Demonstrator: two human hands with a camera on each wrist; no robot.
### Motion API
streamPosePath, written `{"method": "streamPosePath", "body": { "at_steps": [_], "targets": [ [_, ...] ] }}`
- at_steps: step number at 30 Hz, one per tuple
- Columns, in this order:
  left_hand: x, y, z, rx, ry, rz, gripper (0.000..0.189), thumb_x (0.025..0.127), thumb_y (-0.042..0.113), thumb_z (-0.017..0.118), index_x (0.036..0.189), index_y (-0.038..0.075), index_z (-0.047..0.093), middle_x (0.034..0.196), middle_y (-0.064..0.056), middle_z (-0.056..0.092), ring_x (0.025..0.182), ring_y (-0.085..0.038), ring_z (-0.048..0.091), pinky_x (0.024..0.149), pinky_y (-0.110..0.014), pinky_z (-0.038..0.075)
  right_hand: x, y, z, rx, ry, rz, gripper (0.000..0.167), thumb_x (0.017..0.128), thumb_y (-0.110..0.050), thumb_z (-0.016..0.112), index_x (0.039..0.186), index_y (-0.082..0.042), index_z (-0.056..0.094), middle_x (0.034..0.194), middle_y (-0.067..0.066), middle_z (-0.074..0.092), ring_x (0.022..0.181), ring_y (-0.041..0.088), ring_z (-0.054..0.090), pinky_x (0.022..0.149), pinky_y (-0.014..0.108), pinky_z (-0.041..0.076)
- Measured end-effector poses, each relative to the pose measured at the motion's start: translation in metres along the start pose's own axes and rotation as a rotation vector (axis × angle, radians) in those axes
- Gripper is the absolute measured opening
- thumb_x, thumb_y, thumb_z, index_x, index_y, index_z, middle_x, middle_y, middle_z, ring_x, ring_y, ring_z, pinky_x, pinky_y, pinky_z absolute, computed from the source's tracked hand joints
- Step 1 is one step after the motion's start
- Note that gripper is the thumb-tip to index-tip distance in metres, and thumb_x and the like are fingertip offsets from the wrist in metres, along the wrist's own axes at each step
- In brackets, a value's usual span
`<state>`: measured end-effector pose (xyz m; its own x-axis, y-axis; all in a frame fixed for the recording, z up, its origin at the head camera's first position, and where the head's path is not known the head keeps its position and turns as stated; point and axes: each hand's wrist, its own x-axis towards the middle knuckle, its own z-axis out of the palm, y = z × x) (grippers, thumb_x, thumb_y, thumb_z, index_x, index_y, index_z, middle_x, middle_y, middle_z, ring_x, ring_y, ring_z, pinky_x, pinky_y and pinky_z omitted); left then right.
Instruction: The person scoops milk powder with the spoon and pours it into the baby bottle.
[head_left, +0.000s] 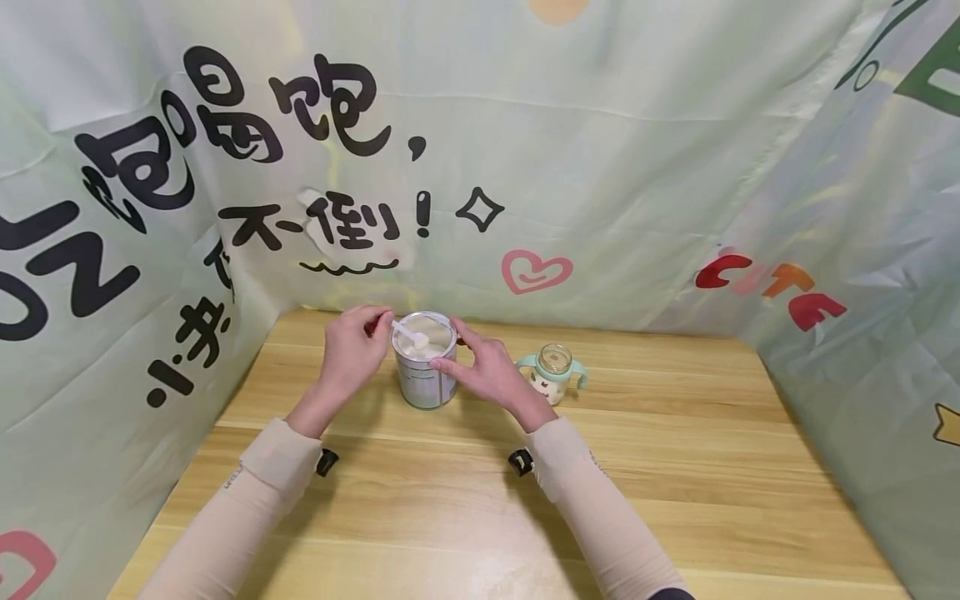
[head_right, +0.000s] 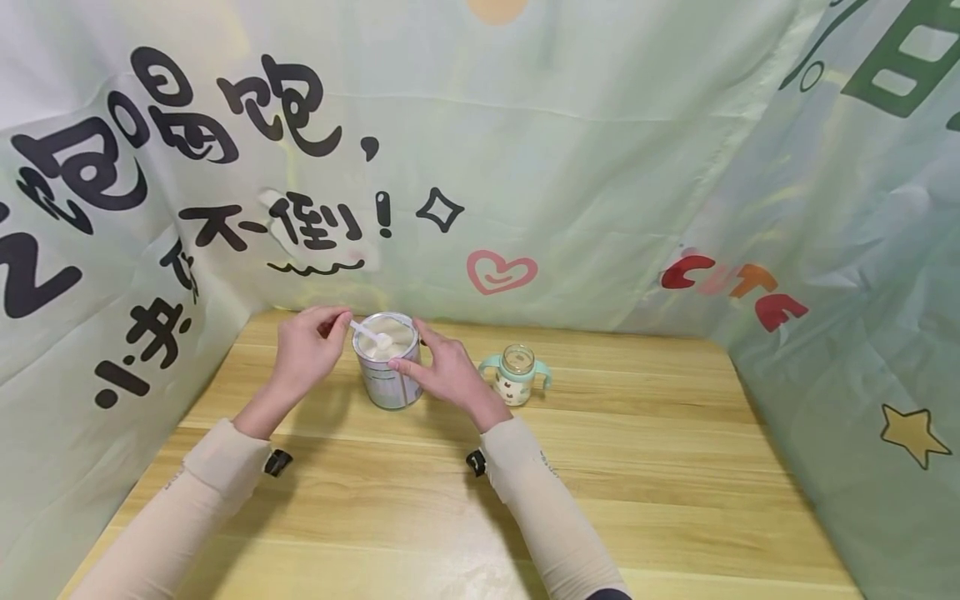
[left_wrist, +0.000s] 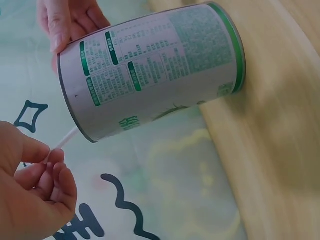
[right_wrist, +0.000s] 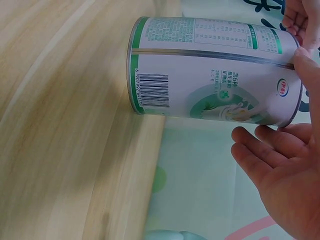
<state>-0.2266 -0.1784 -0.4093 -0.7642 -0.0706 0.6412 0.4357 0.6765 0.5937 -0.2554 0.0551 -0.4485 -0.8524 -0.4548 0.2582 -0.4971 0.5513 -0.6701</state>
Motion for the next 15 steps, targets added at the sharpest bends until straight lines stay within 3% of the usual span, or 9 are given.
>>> {"method": "streamPosePath", "body": {
  "at_steps": [4, 8, 11, 15],
  "targets": [
    [0.000, -0.005, -0.004, -0.067, -0.017, -0.159, 0.016, 0.096, 0.007, 0.072, 0.104, -0.004, 0.081, 0.087, -0.019, 0.078, 0.070, -0.015, 0.063, 0.063, -0.015, 0.047, 0.000, -0.001, 0.000, -0.007, -0.004, 0.000, 0.087, 0.096, -0.049, 0.075, 0.165, -0.014, 0.036, 0.152, 0.016, 0.060, 0.131, 0.036, 0.065, 0.109, 0.052, 0.054],
    [0.002, -0.010, -0.008, -0.123, -0.034, -0.340, 0.020, 0.098, 0.015, 0.072, 0.108, 0.000, 0.082, 0.089, -0.016, 0.079, 0.068, -0.003, 0.059, 0.061, -0.013, 0.045, 0.000, -0.002, 0.000, -0.002, -0.009, 0.008, 0.087, 0.096, -0.050, 0.075, 0.165, -0.015, 0.035, 0.151, 0.017, 0.060, 0.133, 0.035, 0.064, 0.111, 0.053, 0.052],
    [0.003, -0.013, -0.011, -0.173, -0.052, -0.460, 0.023, 0.099, 0.019, 0.071, 0.109, 0.002, 0.082, 0.084, -0.007, 0.080, 0.066, 0.002, 0.059, 0.060, -0.014, 0.047, -0.001, -0.002, 0.000, 0.002, -0.010, 0.013, 0.088, 0.096, -0.050, 0.075, 0.165, -0.015, 0.035, 0.150, 0.017, 0.061, 0.133, 0.034, 0.064, 0.112, 0.053, 0.052],
    [0.005, -0.016, -0.012, -0.312, -0.069, -0.586, 0.027, 0.100, 0.017, 0.069, 0.114, -0.004, 0.078, 0.074, 0.009, 0.074, 0.065, 0.003, 0.063, 0.064, -0.015, 0.055, -0.001, -0.002, 0.000, -0.009, -0.005, 0.012, 0.088, 0.096, -0.049, 0.075, 0.165, -0.014, 0.035, 0.149, 0.018, 0.062, 0.132, 0.033, 0.065, 0.111, 0.053, 0.052]
  ]
}}
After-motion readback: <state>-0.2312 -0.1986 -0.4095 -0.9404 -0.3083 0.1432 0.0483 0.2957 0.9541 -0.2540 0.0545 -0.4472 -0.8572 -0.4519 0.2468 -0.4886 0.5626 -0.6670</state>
